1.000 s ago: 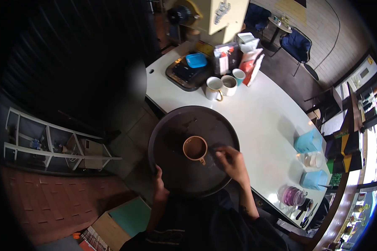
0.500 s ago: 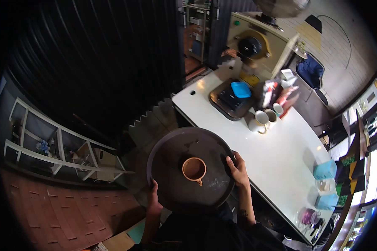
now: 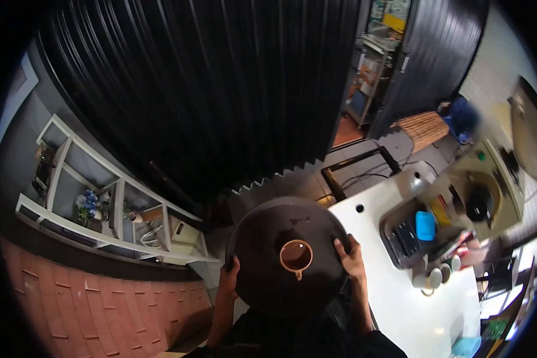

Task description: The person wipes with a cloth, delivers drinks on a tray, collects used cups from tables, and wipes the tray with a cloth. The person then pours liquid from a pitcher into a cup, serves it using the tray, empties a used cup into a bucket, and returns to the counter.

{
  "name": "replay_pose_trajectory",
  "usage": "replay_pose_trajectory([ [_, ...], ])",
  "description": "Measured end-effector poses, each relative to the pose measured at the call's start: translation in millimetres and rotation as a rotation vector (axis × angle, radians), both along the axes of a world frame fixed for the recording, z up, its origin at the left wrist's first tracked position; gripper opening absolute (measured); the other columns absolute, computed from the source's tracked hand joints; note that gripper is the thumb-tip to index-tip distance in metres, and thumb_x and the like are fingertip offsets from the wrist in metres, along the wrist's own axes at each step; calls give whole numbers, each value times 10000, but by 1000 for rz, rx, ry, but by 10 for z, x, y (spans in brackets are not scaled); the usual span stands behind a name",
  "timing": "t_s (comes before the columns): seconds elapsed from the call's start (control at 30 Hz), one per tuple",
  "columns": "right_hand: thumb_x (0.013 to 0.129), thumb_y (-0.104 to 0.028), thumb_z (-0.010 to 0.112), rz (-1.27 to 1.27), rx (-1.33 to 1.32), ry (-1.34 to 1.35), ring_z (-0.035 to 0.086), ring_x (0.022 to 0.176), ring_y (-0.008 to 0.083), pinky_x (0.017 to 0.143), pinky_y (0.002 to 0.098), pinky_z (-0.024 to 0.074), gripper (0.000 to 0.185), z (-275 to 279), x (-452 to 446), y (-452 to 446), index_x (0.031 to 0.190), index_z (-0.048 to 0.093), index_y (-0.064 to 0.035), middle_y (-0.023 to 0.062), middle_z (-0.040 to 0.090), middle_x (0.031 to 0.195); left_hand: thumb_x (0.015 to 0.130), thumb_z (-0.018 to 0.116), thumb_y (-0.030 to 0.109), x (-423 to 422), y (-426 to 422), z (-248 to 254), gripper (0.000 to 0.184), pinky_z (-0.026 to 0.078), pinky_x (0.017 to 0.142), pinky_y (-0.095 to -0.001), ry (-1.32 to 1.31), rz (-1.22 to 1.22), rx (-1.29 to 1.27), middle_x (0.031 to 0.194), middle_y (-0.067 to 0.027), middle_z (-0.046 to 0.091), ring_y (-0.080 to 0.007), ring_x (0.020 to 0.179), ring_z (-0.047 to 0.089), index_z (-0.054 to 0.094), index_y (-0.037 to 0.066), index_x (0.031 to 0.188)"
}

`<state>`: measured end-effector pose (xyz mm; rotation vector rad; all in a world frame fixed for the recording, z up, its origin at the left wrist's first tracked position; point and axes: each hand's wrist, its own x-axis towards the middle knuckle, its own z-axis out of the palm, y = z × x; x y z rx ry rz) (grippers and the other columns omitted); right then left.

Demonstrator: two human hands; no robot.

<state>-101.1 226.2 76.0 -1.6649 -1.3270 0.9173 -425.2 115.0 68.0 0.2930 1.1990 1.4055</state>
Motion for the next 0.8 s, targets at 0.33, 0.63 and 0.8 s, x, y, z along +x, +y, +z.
replay_pose_trajectory([
  [0.33, 957, -332, 601, 174, -6, 97, 504, 792, 157, 693, 310, 399, 367, 420, -448, 1703, 971, 600, 35, 72, 577, 825, 953, 606, 347, -479, 1755, 307, 550, 557, 810, -355, 65, 45, -2, 1184, -189, 585, -265, 973, 635, 488, -93, 1261],
  [0.63, 961, -462, 540, -261, -269, 33, 532, 1160, 333, 1006, 382, 387, 554, -229, -609, 2639, 1232, 573, 20, 229, 586, 1172, 919, 667, 315, -906, 3741, 187, 584, 469, 949, -370, 353, -199, -141, 1222, -132, 580, -221, 1137, 556, 441, -41, 1323],
  [0.8, 977, -440, 512, -385, -280, 111, 495, 1212, 350, 1030, 405, 368, 557, 372, -930, 3032, 1282, 537, 26, 258, 527, 1258, 868, 726, 329, -1076, 4999, 309, 617, 454, 957, -350, 448, -459, -245, 1240, -116, 584, -205, 1124, 567, 476, -31, 1303],
])
